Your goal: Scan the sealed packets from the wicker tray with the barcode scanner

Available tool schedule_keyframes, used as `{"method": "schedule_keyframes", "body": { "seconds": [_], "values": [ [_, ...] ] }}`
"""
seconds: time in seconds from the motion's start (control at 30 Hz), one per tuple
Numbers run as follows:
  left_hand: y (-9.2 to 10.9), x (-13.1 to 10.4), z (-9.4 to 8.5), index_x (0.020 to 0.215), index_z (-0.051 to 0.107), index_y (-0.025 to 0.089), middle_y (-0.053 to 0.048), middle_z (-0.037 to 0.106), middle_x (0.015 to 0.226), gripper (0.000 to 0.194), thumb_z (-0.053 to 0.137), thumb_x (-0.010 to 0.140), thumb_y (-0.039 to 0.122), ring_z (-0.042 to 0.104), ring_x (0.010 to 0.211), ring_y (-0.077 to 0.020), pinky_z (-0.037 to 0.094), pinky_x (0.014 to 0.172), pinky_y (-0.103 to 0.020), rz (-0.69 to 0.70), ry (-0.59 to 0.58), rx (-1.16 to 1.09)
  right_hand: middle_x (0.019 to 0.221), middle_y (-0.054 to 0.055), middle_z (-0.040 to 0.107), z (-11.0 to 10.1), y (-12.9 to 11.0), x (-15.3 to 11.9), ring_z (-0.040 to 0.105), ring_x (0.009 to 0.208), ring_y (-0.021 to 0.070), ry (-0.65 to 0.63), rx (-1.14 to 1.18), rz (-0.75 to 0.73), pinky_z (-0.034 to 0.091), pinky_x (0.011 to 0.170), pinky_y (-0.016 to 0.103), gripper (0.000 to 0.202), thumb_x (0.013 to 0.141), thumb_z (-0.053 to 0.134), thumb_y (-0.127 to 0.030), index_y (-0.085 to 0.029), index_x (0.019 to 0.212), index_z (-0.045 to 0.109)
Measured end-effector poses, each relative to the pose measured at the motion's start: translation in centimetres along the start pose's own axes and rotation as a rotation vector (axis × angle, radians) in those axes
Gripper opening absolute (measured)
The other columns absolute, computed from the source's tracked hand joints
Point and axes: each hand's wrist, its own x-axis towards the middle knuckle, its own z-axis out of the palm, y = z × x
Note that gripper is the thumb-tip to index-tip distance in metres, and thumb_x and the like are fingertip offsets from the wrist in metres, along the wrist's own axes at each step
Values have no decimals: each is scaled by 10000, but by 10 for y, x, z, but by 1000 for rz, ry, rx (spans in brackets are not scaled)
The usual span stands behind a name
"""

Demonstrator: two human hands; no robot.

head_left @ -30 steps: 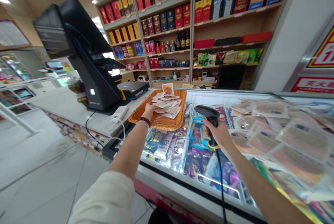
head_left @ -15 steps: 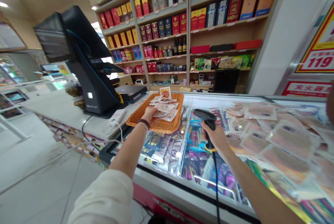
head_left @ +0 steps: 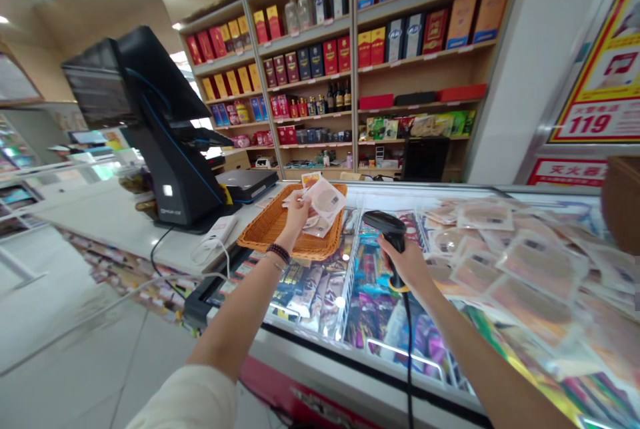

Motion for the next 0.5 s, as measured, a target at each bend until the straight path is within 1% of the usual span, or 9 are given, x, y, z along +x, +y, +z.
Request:
{"method": "schedule_keyframes", "body": {
  "seconds": [0.07, 0.13, 0.2, 0.27, 0.37, 0.5],
  "values": [
    [4, -9, 19, 975, 483, 225, 34, 678, 748, 269, 725, 857, 235, 695, 622, -128, 616, 663, -280, -10, -66, -39, 462, -6, 573, -7, -3, 2, 549, 389, 169, -11, -80, -28, 448, 453, 299, 471, 745, 666, -698, -251, 662, 541],
    [7, -18, 39, 959, 471, 228, 25, 691, 776, 269, 720, 858, 240, 721, 673, -146, 625, 693, -300, -21, -115, -74, 451, 4, 579, -18, -3, 4, 573, 407, 183, 5, -153, -58, 462, 483, 304, 469, 774, 646, -693, -250, 657, 549],
    [7, -28, 58, 963, 468, 228, 9, 709, 814, 260, 709, 867, 247, 743, 732, -164, 633, 736, -323, -33, -157, -104, 449, 9, 586, -30, -1, 7, 589, 417, 194, 49, -202, -75, 465, 489, 307, 476, 785, 635, -702, -250, 661, 555],
    [5, -36, 72, 968, 472, 227, -5, 722, 842, 251, 703, 873, 250, 752, 766, -170, 635, 767, -335, -44, -207, -120, 440, 10, 583, -43, 2, 8, 583, 401, 197, 92, -239, -75, 464, 482, 310, 487, 783, 629, -716, -252, 655, 552],
    [0, -42, 86, 968, 473, 227, -11, 725, 856, 240, 694, 876, 234, 753, 769, -170, 632, 768, -334, -53, -255, -125, 427, 9, 576, -58, 6, 7, 557, 365, 196, 118, -287, -76, 455, 464, 314, 497, 780, 623, -731, -257, 652, 547],
    [-7, -41, 94, 948, 462, 226, 12, 702, 816, 203, 647, 881, 176, 733, 700, -158, 628, 729, -338, -72, -225, -120, 422, 17, 575, -67, 1, 2, 595, 398, 214, 88, -418, -91, 470, 511, 320, 474, 817, 580, -705, -260, 656, 546]
  ]
}}
